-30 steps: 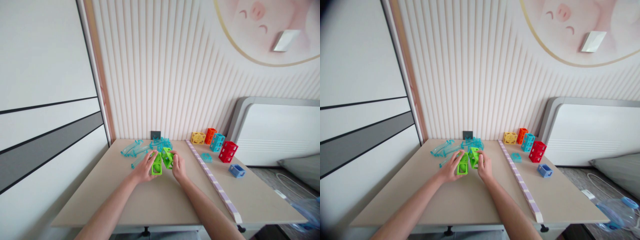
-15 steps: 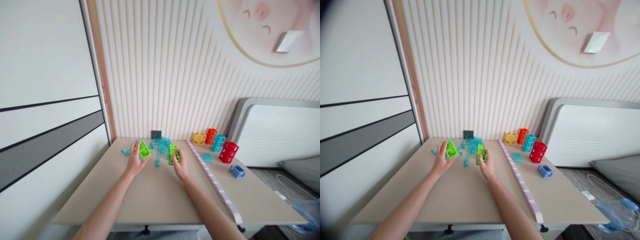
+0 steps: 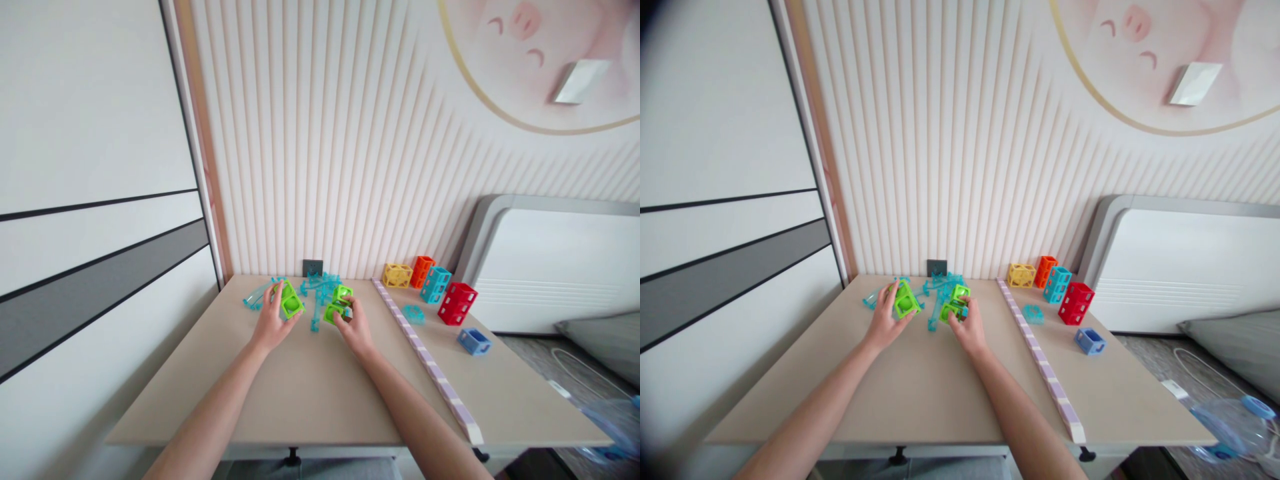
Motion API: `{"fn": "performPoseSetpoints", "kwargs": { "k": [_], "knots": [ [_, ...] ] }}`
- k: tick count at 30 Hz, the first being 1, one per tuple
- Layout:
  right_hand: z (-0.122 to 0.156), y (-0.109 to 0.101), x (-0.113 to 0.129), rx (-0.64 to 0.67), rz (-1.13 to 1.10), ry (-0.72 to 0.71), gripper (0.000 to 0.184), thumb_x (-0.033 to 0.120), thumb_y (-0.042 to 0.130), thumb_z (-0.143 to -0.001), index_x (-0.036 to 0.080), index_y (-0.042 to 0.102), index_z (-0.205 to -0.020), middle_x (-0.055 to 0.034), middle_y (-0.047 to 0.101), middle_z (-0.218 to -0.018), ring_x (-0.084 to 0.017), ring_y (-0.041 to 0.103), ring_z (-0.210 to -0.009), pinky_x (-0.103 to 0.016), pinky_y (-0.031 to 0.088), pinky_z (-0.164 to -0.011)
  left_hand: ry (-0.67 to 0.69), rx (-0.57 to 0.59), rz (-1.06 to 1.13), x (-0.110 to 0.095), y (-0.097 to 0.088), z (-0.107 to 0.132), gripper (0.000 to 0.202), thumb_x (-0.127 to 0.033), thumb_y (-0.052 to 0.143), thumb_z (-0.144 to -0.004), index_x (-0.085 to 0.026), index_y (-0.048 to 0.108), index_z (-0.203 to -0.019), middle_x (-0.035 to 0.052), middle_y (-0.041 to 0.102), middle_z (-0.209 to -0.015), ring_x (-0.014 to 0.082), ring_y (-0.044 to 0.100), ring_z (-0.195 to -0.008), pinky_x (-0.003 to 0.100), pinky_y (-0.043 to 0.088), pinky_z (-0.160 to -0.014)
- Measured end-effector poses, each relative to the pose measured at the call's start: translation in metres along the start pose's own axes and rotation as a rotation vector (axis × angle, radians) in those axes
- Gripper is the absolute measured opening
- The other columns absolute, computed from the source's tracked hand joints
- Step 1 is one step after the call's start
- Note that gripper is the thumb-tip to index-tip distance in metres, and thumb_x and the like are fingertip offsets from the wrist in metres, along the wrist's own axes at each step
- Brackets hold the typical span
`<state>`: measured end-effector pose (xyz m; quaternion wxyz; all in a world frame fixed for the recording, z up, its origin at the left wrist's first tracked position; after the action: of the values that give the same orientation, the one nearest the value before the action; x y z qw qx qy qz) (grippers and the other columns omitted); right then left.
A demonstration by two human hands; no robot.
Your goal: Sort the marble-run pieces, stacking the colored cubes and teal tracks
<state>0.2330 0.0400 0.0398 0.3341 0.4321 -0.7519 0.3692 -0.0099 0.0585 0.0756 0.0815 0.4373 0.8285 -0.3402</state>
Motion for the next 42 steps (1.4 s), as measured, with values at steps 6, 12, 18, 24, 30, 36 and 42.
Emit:
{"fn": "performPoseSetpoints", "kwargs": {
  "k": [6, 12, 18, 24, 30, 36, 42],
  "knots": [
    [0.001, 0.007, 0.002, 0.063, 0.085, -0.063, 0.055, 0.024, 0.062, -0.075, 0.020, 0.046, -0.127, -0.0115, 0.053, -0.119, -0.026, 0.060, -0.104, -0.038, 0.059, -0.074, 0.001, 0.012, -0.007, 0.002, 0.002, 0.001, 0.083, -0.046, 0.062, -0.088, -0.024, 0.019, -0.154, 0.0160, 0.040, -0.135, 0.0327, 0.045, -0.131, 0.051, 0.041, -0.108],
    [0.001, 0.011, -0.002, 0.129, 0.135, -0.097, 0.077, 0.019, 0.061, -0.074, 0.020, 0.034, -0.146, -0.0159, 0.046, -0.137, -0.028, 0.056, -0.116, -0.039, 0.058, -0.081, -0.016, 0.026, 0.000, 0.003, 0.003, 0.001, 0.083, -0.045, 0.062, -0.088, -0.024, 0.018, -0.155, 0.0154, 0.040, -0.135, 0.0324, 0.044, -0.132, 0.051, 0.040, -0.109],
    [-0.009, 0.015, -0.027, 0.167, 0.076, -0.084, 0.083, 0.021, 0.059, -0.076, 0.021, 0.027, -0.153, -0.0138, 0.047, -0.146, -0.030, 0.045, -0.136, -0.055, 0.040, -0.109, -0.010, 0.054, 0.003, 0.004, 0.008, 0.002, 0.084, -0.044, 0.063, -0.088, -0.024, 0.017, -0.155, 0.0157, 0.039, -0.137, 0.0327, 0.042, -0.134, 0.051, 0.039, -0.110],
    [-0.021, 0.020, -0.038, 0.214, -0.046, 0.001, 0.059, 0.042, 0.056, -0.088, 0.022, 0.045, -0.143, -0.0110, 0.067, -0.125, -0.027, 0.062, -0.119, -0.050, 0.050, -0.100, -0.018, 0.060, 0.012, 0.004, 0.009, 0.003, 0.084, -0.044, 0.064, -0.088, -0.024, 0.017, -0.155, 0.0159, 0.039, -0.137, 0.0326, 0.042, -0.135, 0.051, 0.038, -0.111],
    [-0.028, 0.011, -0.033, 0.100, -0.016, 0.013, 0.051, 0.050, 0.045, -0.096, 0.019, 0.051, -0.135, -0.0068, 0.075, -0.091, -0.026, 0.072, -0.097, -0.042, 0.056, -0.086, -0.004, 0.082, 0.013, 0.002, 0.011, 0.004, 0.084, -0.043, 0.065, -0.087, -0.024, 0.017, -0.154, 0.0155, 0.038, -0.139, 0.0329, 0.041, -0.136, 0.050, 0.039, -0.111],
    [-0.029, 0.004, -0.028, 0.070, 0.083, 0.031, 0.050, 0.040, 0.052, -0.090, 0.018, 0.054, -0.135, -0.0017, 0.071, -0.080, -0.023, 0.073, -0.088, -0.032, 0.055, -0.078, -0.012, 0.103, 0.015, 0.002, 0.014, 0.005, 0.084, -0.043, 0.065, -0.087, -0.026, 0.019, -0.154, 0.0146, 0.038, -0.140, 0.0327, 0.041, -0.137, 0.049, 0.038, -0.112],
    [-0.021, 0.006, -0.013, 0.090, 0.263, -0.036, 0.054, 0.029, 0.057, -0.084, 0.026, 0.054, -0.137, -0.0020, 0.072, -0.094, -0.021, 0.069, -0.086, -0.036, 0.054, -0.085, -0.004, 0.097, 0.012, 0.001, 0.013, 0.005, 0.083, -0.041, 0.067, -0.085, -0.025, 0.022, -0.153, 0.0146, 0.040, -0.139, 0.0324, 0.044, -0.135, 0.048, 0.041, -0.110]
  ]
}}
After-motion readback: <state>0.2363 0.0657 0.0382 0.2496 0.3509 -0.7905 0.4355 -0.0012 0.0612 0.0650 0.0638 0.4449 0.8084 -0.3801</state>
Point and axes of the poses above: each hand's wrist, its own z-axis away from the middle knuckle, its own y-axis out of the palm, x = y × z, the point moved 9 cm from there along -z, towards the middle knuckle
